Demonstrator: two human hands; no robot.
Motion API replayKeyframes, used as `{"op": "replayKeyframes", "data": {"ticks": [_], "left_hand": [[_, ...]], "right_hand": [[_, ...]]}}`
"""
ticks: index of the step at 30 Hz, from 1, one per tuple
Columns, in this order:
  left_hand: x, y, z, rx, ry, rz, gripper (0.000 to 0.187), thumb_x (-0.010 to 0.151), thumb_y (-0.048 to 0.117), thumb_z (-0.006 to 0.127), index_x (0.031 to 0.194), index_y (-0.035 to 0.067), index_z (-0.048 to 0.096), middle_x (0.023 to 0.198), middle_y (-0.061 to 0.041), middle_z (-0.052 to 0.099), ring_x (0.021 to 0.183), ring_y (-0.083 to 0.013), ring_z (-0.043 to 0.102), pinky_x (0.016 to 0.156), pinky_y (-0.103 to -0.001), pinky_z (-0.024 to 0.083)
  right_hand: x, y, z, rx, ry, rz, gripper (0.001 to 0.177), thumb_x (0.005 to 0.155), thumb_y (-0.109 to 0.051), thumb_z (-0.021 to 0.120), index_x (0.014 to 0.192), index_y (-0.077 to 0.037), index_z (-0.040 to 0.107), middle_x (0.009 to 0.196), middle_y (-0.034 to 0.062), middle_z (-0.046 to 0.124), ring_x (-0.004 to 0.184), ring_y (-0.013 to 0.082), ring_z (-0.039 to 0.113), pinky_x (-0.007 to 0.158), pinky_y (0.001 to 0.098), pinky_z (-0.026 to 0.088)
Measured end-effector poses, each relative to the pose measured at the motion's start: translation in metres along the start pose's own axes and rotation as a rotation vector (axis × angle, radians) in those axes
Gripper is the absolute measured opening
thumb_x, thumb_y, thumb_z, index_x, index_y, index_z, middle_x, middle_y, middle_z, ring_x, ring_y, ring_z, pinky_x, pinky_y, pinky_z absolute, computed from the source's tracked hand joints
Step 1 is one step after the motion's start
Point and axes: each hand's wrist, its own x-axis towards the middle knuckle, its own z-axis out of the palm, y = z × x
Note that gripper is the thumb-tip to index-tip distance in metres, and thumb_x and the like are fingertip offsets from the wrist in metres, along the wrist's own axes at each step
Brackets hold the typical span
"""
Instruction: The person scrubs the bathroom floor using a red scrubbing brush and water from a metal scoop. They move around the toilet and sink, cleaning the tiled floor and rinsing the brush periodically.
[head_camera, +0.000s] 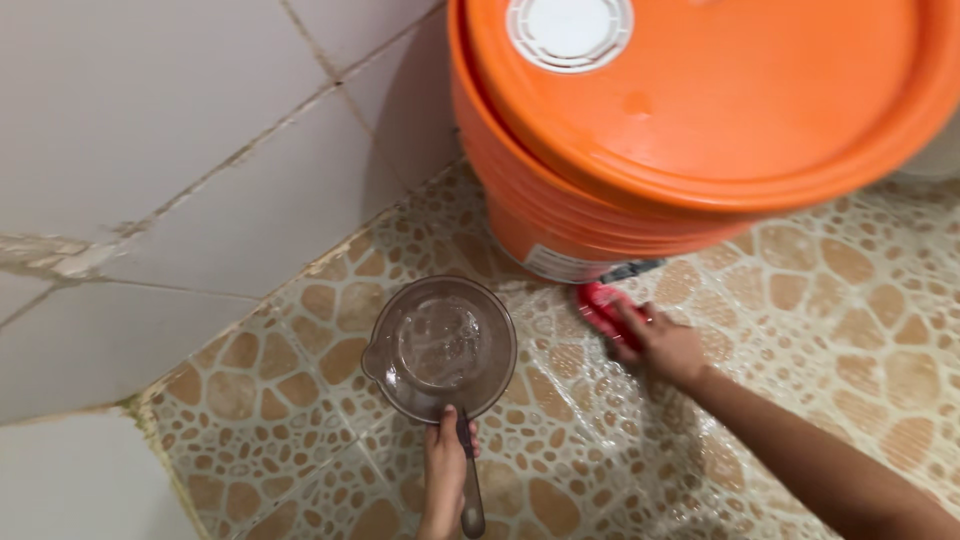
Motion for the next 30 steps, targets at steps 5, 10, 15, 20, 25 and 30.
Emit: {"op": "replayKeyframes", "data": {"ticks": [5,10,15,20,25,30], "left_hand": [[-0.006,-0.015,0.012,-0.041,-0.113,-0.035,0.033,0.102,0.035,0.049,0.088,0.006,0.058,0.068,-0.005,0.062,0.053,-0.0145,0.057,0.048,-0.031,0.046],[0.000,-0.035,0.021,0.030,-0.137,-0.068,0.041,0.102,0.037,0.050,0.083,0.002,0.062,0.067,-0.007,0.063,0.050,-0.0167,0.057,0.046,-0.032,0.047],[0.007,-0.053,0.024,-0.011,-0.194,-0.072,0.040,0.101,0.037,0.051,0.085,0.002,0.062,0.069,-0.007,0.065,0.053,-0.0160,0.059,0.048,-0.032,0.050],[0.015,-0.073,0.028,-0.004,-0.289,-0.009,0.046,0.101,0.044,0.052,0.089,0.001,0.063,0.073,-0.010,0.068,0.058,-0.0177,0.064,0.057,-0.033,0.057],[0.019,-0.078,0.031,0.113,-0.353,-0.147,0.052,0.098,0.056,0.048,0.107,0.008,0.064,0.085,-0.007,0.074,0.079,-0.0193,0.071,0.076,-0.037,0.057],[-0.007,0.008,0.002,0.904,-0.319,0.446,0.051,0.099,0.052,0.058,0.117,0.005,0.069,0.098,-0.014,0.076,0.095,-0.0269,0.073,0.087,-0.040,0.054]], "right_hand": [[-0.007,0.073,-0.009,-0.065,0.014,0.519,0.092,0.089,-0.062,0.065,0.162,-0.024,0.023,0.113,0.0193,0.062,0.069,0.0345,0.071,0.048,0.0450,0.055],[-0.027,-0.003,0.008,0.242,-0.072,0.494,0.081,0.098,-0.046,0.054,0.166,-0.025,0.017,0.113,0.0214,0.058,0.075,0.0324,0.070,0.050,0.0423,0.059],[-0.073,-0.080,0.004,0.110,-0.150,0.014,0.087,0.089,-0.061,0.061,0.159,-0.028,0.020,0.123,0.0218,0.057,0.077,0.0319,0.071,0.046,0.0410,0.061],[-0.048,-0.053,-0.026,0.050,-0.153,0.308,0.087,0.092,-0.066,0.054,0.161,-0.029,0.015,0.124,0.0157,0.058,0.081,0.0284,0.073,0.051,0.0406,0.061],[-0.047,-0.054,-0.038,0.042,-0.408,0.298,0.098,0.091,-0.070,0.054,0.164,-0.029,0.004,0.137,0.0168,0.052,0.086,0.0297,0.074,0.064,0.0418,0.063],[-0.021,-0.046,-0.072,0.528,0.067,0.563,0.062,0.094,-0.051,0.063,0.142,-0.015,0.050,0.107,0.0130,0.070,0.085,0.0262,0.072,0.074,0.0429,0.060]]}}
